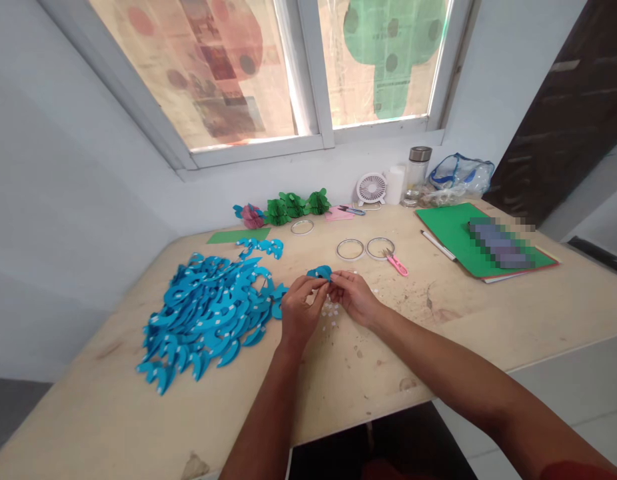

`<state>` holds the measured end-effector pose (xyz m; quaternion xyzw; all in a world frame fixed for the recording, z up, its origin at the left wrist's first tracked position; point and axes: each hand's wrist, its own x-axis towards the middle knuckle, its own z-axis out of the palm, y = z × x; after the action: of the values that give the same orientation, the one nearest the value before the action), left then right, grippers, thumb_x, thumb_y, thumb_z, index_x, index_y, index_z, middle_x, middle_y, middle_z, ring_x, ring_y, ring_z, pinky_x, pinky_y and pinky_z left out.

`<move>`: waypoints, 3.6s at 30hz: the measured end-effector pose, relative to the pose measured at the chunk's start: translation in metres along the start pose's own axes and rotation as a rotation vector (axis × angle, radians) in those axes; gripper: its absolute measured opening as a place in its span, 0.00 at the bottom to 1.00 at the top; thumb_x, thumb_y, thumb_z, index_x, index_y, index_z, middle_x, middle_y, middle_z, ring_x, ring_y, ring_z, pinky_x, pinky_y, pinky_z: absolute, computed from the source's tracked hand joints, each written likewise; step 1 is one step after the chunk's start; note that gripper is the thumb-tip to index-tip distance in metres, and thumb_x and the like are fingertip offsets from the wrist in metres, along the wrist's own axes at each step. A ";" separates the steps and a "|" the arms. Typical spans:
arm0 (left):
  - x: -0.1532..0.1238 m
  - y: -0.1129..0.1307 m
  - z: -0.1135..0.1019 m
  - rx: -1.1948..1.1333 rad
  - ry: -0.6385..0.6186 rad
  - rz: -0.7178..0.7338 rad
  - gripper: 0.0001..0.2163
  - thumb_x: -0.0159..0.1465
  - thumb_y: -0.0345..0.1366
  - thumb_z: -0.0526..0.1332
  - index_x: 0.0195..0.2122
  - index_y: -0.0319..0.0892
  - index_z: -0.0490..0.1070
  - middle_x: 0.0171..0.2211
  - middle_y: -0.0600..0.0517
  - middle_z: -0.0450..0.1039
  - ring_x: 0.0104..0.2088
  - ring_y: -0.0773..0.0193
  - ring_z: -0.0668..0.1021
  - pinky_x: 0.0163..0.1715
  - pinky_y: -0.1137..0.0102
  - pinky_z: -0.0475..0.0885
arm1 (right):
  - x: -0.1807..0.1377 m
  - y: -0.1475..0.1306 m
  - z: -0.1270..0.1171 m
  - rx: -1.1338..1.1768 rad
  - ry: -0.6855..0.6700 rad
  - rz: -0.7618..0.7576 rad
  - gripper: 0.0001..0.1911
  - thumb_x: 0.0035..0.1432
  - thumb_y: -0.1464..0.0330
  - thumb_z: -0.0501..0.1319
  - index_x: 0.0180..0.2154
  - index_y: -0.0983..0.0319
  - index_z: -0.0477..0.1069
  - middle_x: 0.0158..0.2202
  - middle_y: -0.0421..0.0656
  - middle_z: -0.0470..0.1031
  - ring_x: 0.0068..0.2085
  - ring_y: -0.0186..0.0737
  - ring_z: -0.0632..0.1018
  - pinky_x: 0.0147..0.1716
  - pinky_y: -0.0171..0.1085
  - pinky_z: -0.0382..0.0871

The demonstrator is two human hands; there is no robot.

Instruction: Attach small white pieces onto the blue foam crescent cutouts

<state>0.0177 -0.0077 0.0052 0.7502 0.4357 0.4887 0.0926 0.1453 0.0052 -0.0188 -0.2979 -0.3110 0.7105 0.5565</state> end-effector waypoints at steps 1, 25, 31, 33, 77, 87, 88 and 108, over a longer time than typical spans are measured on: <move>0.000 -0.001 0.000 0.011 0.011 0.009 0.04 0.57 0.35 0.60 0.29 0.42 0.74 0.29 0.50 0.74 0.30 0.65 0.75 0.30 0.71 0.70 | 0.000 0.000 0.000 0.000 -0.002 0.005 0.10 0.44 0.64 0.66 0.27 0.64 0.71 0.20 0.37 0.70 0.20 0.27 0.65 0.22 0.32 0.55; 0.001 0.001 -0.001 0.111 0.042 0.083 0.04 0.56 0.32 0.59 0.30 0.42 0.73 0.31 0.49 0.75 0.35 0.62 0.76 0.37 0.66 0.71 | 0.000 0.001 -0.001 -0.049 0.006 0.003 0.13 0.44 0.62 0.66 0.29 0.64 0.71 0.21 0.38 0.71 0.20 0.28 0.64 0.21 0.32 0.53; 0.001 -0.004 0.001 -0.012 0.066 -0.072 0.03 0.55 0.32 0.59 0.26 0.41 0.71 0.30 0.50 0.75 0.32 0.63 0.76 0.33 0.69 0.71 | -0.001 0.000 0.001 -0.089 0.024 0.029 0.14 0.43 0.60 0.67 0.28 0.64 0.71 0.21 0.40 0.72 0.20 0.29 0.65 0.21 0.32 0.53; 0.000 -0.010 0.002 -0.104 0.053 -0.153 0.04 0.55 0.34 0.59 0.27 0.40 0.71 0.29 0.50 0.75 0.31 0.64 0.76 0.32 0.70 0.71 | 0.000 0.000 0.001 -0.096 0.022 0.032 0.14 0.43 0.60 0.67 0.28 0.64 0.71 0.21 0.40 0.73 0.20 0.29 0.66 0.21 0.32 0.54; -0.001 -0.023 0.010 -0.378 -0.023 -0.428 0.07 0.52 0.37 0.60 0.23 0.39 0.71 0.24 0.53 0.72 0.27 0.66 0.74 0.27 0.73 0.69 | 0.003 0.007 -0.004 -0.536 0.018 -0.168 0.07 0.50 0.66 0.59 0.30 0.60 0.74 0.21 0.39 0.74 0.21 0.34 0.70 0.24 0.34 0.62; -0.001 -0.028 0.011 -0.519 -0.050 -0.560 0.09 0.51 0.39 0.62 0.21 0.39 0.70 0.21 0.54 0.71 0.23 0.68 0.71 0.24 0.73 0.67 | 0.004 0.009 -0.005 -0.520 0.022 -0.150 0.08 0.51 0.68 0.57 0.32 0.61 0.74 0.22 0.40 0.75 0.21 0.34 0.70 0.24 0.34 0.62; -0.001 -0.027 0.010 -0.528 -0.053 -0.566 0.09 0.50 0.40 0.62 0.21 0.39 0.70 0.21 0.54 0.71 0.23 0.68 0.71 0.24 0.73 0.67 | 0.004 0.008 -0.005 -0.528 0.023 -0.158 0.08 0.51 0.68 0.57 0.32 0.61 0.74 0.22 0.40 0.75 0.21 0.34 0.70 0.23 0.34 0.62; -0.002 -0.031 0.014 -0.832 -0.028 -0.773 0.10 0.48 0.40 0.66 0.23 0.37 0.73 0.22 0.51 0.74 0.25 0.65 0.74 0.30 0.69 0.69 | 0.002 0.005 -0.001 -0.509 0.040 -0.149 0.09 0.51 0.67 0.57 0.30 0.64 0.73 0.22 0.40 0.75 0.20 0.31 0.69 0.23 0.32 0.62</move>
<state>0.0113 0.0136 -0.0203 0.4428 0.4482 0.5397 0.5584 0.1424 0.0060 -0.0236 -0.4185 -0.4897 0.5603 0.5207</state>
